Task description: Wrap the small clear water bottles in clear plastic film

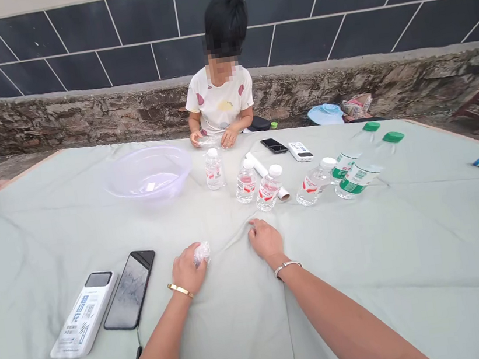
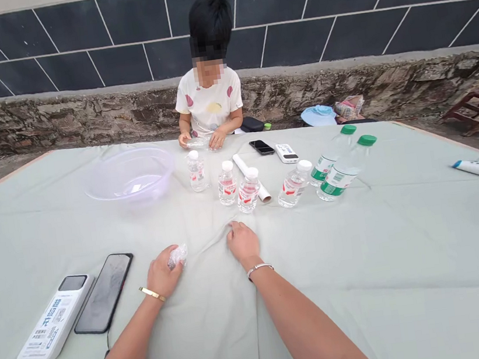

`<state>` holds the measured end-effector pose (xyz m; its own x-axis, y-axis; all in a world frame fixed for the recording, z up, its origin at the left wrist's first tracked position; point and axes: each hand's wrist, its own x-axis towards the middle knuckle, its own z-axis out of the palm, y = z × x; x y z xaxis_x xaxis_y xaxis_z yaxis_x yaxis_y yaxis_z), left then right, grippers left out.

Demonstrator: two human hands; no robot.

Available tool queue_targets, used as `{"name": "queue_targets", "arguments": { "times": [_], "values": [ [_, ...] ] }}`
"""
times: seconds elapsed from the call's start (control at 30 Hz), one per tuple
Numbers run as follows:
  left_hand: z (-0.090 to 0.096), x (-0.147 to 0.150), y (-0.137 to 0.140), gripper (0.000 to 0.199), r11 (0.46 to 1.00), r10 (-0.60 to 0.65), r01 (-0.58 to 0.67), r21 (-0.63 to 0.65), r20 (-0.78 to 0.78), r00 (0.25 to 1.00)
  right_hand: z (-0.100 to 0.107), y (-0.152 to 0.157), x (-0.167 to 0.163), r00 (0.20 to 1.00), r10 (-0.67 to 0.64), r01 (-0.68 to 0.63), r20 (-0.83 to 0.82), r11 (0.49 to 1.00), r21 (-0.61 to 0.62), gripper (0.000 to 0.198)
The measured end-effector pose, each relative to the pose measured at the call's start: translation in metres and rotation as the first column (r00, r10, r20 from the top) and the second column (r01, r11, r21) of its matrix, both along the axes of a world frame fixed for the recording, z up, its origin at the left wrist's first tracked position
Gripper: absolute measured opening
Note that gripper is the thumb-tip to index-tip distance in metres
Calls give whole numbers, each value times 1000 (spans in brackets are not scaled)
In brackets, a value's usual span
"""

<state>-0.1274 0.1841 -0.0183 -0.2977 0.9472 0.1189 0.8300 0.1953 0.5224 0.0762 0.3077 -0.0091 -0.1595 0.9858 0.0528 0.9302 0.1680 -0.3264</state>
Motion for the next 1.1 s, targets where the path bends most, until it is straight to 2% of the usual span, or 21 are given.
{"name": "queue_targets", "arguments": {
  "times": [0.23,0.33,0.4,0.47,0.53,0.6,0.7,0.77,0.8,0.83,0.9,0.93,0.97,1.03,1.07,1.1],
  "values": [
    [13,3,4,38,998,-7,6,-68,-15,1000,-1,2,-5,995,5,-6,96,1000,10,31],
    [17,1,6,37,996,20,-10,-92,105,994,-1,2,-4,994,10,-11,107,1000,14,29],
    [28,-6,12,44,995,48,-22,-98,274,961,-1,1,-4,994,10,-12,109,1000,17,29],
    [49,-18,25,57,995,76,-35,-92,491,868,-2,1,-4,994,13,-15,113,1000,18,28],
    [81,-35,47,64,993,112,-61,-97,698,708,-2,0,-4,993,14,-16,117,1000,21,27],
    [117,-55,74,62,970,186,-231,-73,836,516,-2,0,-4,993,20,-23,120,999,22,26],
    [158,-80,111,67,965,138,-259,-28,899,415,-2,-1,-3,992,28,-30,120,999,15,25],
    [165,-84,121,74,965,117,-261,-22,927,356,-1,-1,-3,993,26,-27,118,1000,14,25],
    [160,-81,119,77,964,118,-265,-22,928,352,-1,-1,-3,993,24,-25,117,1000,14,25],
    [151,-76,114,78,964,130,-264,-27,916,381,-1,-1,-3,993,22,-24,115,1000,13,24],
    [121,-58,92,70,977,157,-205,-51,828,539,-1,-2,-3,993,22,-22,114,1000,3,24],
    [103,-48,77,61,986,162,-140,-91,733,661,-1,-2,-4,993,22,-22,115,1000,-2,23],
    [85,-38,59,55,992,101,-36,-120,598,795,0,-2,-4,993,22,-22,117,1000,-5,23],
    [52,-22,20,46,987,39,42,-153,492,870,0,-3,-4,992,23,-22,123,1000,-7,23],
    [39,-16,1,46,975,-68,126,-185,290,954,0,-4,-4,992,24,-23,127,1000,-5,22],
    [28,-13,-16,50,958,-136,156,-242,98,986,0,-4,-5,991,24,-24,131,1000,-3,22]
  ]
}}
